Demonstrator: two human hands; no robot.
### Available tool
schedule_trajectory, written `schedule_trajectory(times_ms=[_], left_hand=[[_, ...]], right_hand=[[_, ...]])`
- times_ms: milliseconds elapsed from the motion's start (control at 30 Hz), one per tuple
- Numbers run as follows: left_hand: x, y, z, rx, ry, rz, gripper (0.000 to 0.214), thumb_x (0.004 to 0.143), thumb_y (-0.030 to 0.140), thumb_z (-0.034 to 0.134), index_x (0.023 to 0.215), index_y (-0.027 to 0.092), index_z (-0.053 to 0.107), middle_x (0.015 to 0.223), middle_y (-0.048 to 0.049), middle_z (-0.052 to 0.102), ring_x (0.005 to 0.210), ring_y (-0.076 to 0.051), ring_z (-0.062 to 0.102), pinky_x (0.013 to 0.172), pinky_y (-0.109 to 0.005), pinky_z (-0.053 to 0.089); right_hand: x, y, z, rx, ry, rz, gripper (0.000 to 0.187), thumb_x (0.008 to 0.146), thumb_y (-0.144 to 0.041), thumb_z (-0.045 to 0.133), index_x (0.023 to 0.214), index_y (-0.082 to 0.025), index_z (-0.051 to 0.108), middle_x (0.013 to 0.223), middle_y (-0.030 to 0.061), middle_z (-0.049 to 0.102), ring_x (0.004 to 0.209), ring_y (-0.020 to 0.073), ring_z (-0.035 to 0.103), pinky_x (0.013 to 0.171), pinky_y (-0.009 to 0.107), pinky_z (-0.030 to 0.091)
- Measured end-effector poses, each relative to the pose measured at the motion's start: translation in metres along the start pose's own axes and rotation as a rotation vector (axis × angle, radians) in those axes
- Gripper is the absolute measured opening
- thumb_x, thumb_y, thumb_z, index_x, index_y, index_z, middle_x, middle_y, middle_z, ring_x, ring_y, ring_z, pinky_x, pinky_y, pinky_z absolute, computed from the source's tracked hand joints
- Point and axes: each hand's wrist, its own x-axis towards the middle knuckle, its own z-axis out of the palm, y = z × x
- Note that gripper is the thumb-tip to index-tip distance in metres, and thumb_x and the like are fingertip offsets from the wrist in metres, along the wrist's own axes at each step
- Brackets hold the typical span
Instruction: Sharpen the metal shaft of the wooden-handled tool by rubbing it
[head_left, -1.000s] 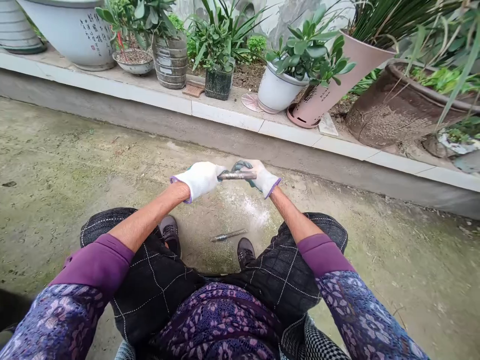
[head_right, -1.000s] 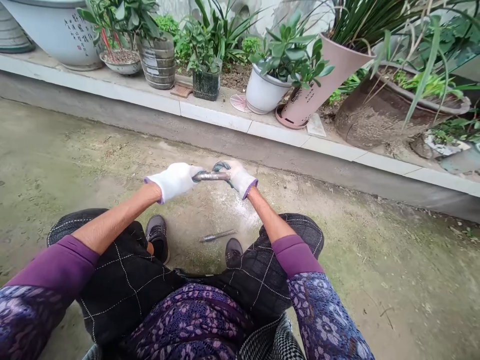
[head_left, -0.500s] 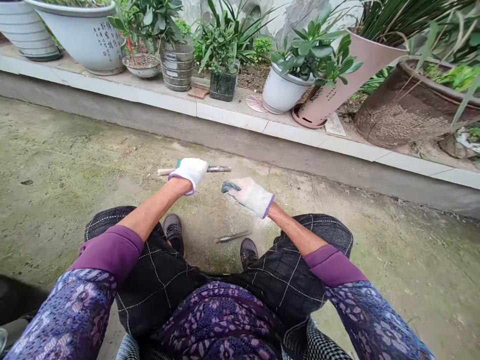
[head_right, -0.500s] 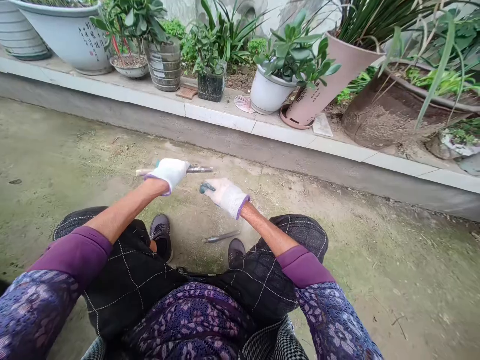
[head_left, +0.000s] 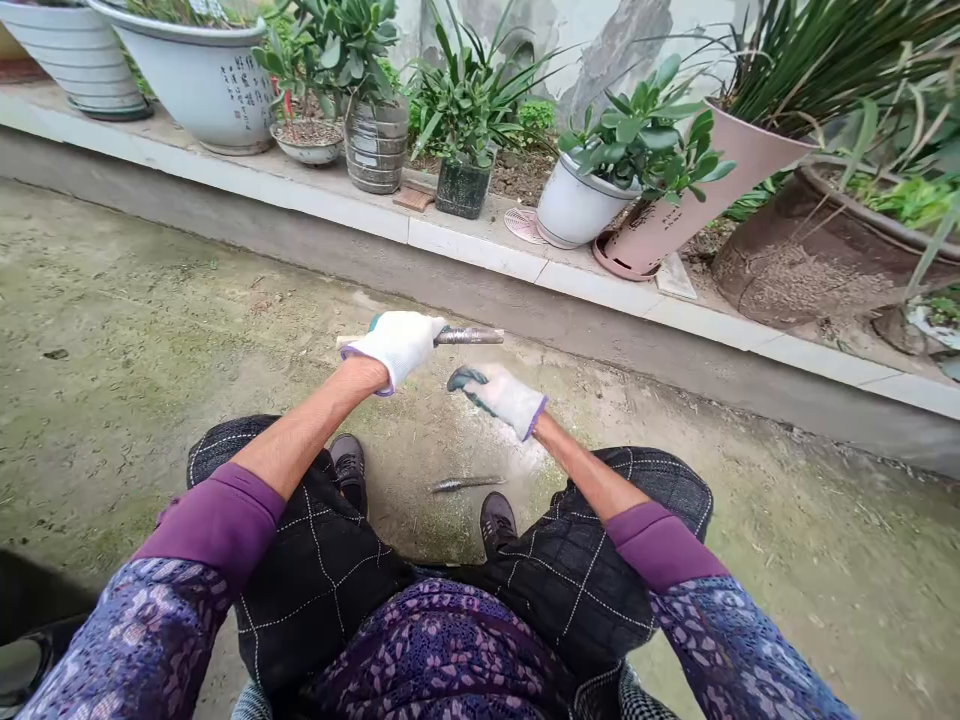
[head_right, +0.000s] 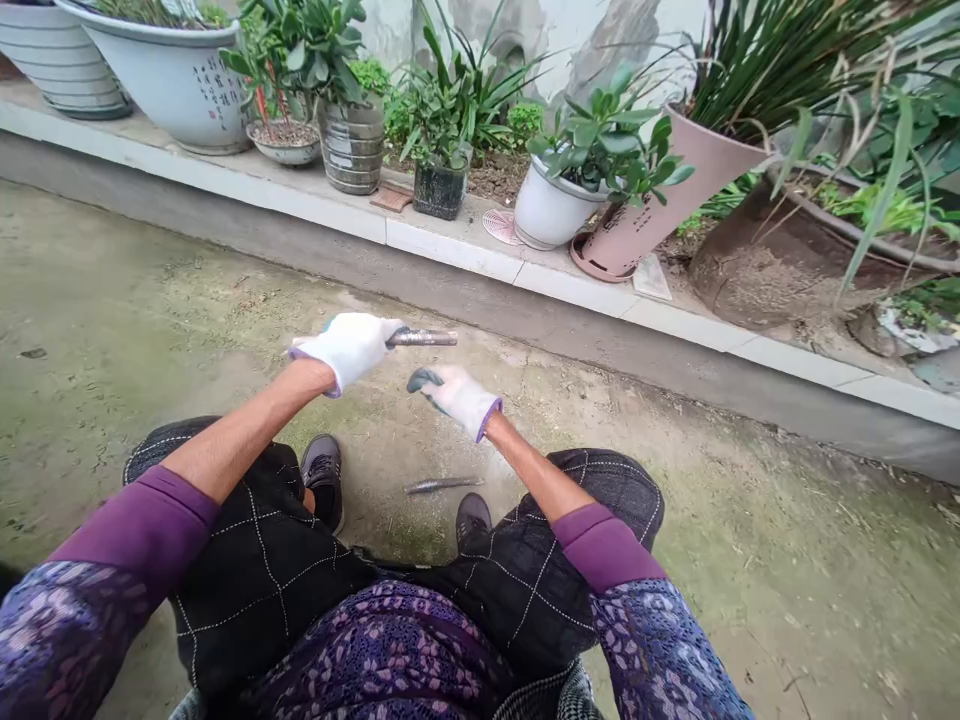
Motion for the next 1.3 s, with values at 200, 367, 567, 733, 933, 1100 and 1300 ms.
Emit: schedule_trajectory(times_ms=[200,367,567,733,933,1100,1300], left_hand=[[0.006,-0.008,0.027,0.103,-0.054,-0.026,0.029,0.089,0.013,0.048,0.108,0.011,0.070,0.094,-0.0198,0.072,0.094,-0.032,0.071,0.079,-0.036,0.051],[0.009,0.013,0.033,0.128,-0.177,0.108,0.029,0.085,0.013,0.053,0.106,0.017,0.072,0.083,-0.0146,0.073,0.084,-0.028,0.072,0.077,-0.035,0.051],[0.016,0.010,0.013,-0.116,-0.056,0.050,0.033,0.092,0.033,0.045,0.112,0.025,0.070,0.091,-0.0062,0.076,0.081,-0.020,0.071,0.070,-0.026,0.048],[0.018,-0.013,0.022,-0.032,-0.063,-0.091,0.032,0.091,0.023,0.044,0.109,0.020,0.071,0.095,-0.0129,0.075,0.087,-0.026,0.072,0.074,-0.032,0.052],[0.012,-0.004,0.042,0.130,-0.153,0.017,0.029,0.086,0.007,0.049,0.102,0.011,0.073,0.093,-0.0219,0.074,0.097,-0.034,0.072,0.082,-0.042,0.053],[0.014,0.009,0.030,0.029,-0.134,0.126,0.032,0.091,0.019,0.048,0.113,0.021,0.071,0.089,-0.0132,0.075,0.087,-0.027,0.073,0.078,-0.036,0.052],[0.020,-0.001,0.021,-0.212,-0.033,0.008,0.035,0.093,0.037,0.046,0.115,0.024,0.070,0.099,-0.0052,0.076,0.085,-0.018,0.070,0.073,-0.023,0.049]], right_hand=[[-0.012,-0.007,0.001,-0.271,0.008,-0.135,0.028,0.085,-0.024,0.050,0.095,-0.018,0.075,0.079,0.0016,0.070,0.070,0.0141,0.057,0.067,0.024,0.041],[-0.005,0.005,-0.057,-0.294,0.255,-0.119,0.028,0.084,-0.022,0.051,0.095,-0.020,0.076,0.089,0.0025,0.074,0.078,0.0167,0.060,0.075,0.026,0.044],[0.011,0.013,-0.045,-0.075,0.241,0.025,0.032,0.083,-0.022,0.047,0.095,-0.016,0.076,0.069,0.0001,0.064,0.057,0.0126,0.050,0.057,0.023,0.039],[-0.001,0.001,0.007,-0.267,0.034,-0.071,0.027,0.088,-0.024,0.050,0.096,-0.018,0.074,0.080,0.0022,0.070,0.067,0.0138,0.057,0.064,0.024,0.040],[-0.002,-0.005,-0.014,-0.576,0.052,0.003,0.026,0.089,-0.027,0.052,0.101,-0.021,0.074,0.090,0.0066,0.075,0.080,0.0204,0.065,0.071,0.028,0.043],[0.009,0.009,-0.055,-0.270,0.291,-0.040,0.024,0.084,-0.021,0.051,0.088,-0.020,0.074,0.085,0.0028,0.073,0.077,0.0166,0.063,0.072,0.025,0.045],[0.004,0.007,-0.020,0.008,0.190,0.059,0.029,0.083,-0.027,0.049,0.093,-0.017,0.073,0.062,-0.0018,0.057,0.049,0.0098,0.043,0.051,0.023,0.036]])
